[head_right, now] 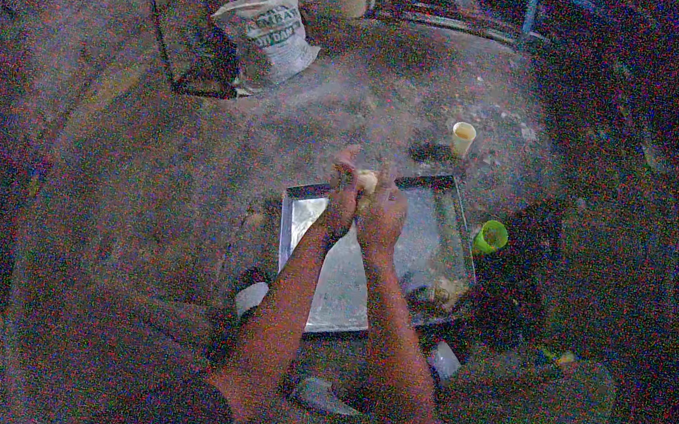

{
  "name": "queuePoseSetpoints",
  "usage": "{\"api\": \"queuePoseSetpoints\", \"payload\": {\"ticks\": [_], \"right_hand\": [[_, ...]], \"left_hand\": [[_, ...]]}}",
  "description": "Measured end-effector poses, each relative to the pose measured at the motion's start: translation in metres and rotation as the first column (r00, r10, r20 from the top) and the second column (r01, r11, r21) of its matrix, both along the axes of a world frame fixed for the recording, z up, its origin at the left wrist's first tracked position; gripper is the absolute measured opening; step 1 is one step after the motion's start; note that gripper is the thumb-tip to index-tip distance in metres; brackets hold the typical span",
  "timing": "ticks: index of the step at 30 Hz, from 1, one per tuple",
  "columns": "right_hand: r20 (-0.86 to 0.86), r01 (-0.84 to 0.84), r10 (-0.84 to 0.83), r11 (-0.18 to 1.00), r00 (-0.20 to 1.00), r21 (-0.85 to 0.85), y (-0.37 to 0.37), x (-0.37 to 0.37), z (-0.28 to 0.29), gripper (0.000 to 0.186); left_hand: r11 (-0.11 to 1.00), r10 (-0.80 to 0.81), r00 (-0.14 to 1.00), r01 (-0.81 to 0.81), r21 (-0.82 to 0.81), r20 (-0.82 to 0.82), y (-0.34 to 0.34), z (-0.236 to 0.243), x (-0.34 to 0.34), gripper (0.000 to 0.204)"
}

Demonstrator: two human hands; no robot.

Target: The person kneads a piece of dough in a metal tray and rubs their hands together to clean off remaining dough pieces.

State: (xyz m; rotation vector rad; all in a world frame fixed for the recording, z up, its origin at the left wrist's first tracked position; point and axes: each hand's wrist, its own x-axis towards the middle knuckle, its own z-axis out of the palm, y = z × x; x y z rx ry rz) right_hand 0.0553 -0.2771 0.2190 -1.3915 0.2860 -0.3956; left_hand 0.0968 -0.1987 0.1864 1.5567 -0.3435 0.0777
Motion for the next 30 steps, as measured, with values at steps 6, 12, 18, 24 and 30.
{"api": "queuePoseSetpoints", "payload": {"ticks": [6, 12, 18, 24, 30], "right_hand": [[0.103, 0.281, -0.262, 0.865, 0.960, -0.416, -0.053, 0.006, -0.009, 0.055], [-0.039, -0.027, 0.066, 0.774, 0.997, 0.632, -0.078, 0.001, -0.018, 0.041], [-0.036, -0.213, 0.276, 0.812, 0.960, 0.544, -0.055, 0.008, -0.037, 0.053], [-0.026, -0.303, 0.441, 0.657, 0.897, 0.690, -0.048, -0.013, -0.015, 0.075], [0.077, -0.355, 0.446, 0.583, 0.892, 0.731, -0.026, -0.014, 0.007, 0.077]], "left_hand": [[0.913, -0.370, 0.916, 0.328, -0.242, -0.157, -0.038, 0.022, -0.035, 0.084], [0.962, -0.161, 0.974, 0.191, -0.195, 0.160, -0.067, 0.002, -0.068, 0.091], [0.991, -0.007, 0.994, 0.022, -0.135, 0.106, -0.047, 0.002, -0.043, 0.059], [0.955, 0.144, 0.988, -0.155, -0.252, -0.061, -0.048, 0.014, -0.045, 0.024], [0.884, 0.280, 0.929, -0.348, -0.311, -0.243, -0.018, 0.031, -0.020, 0.028]]}}
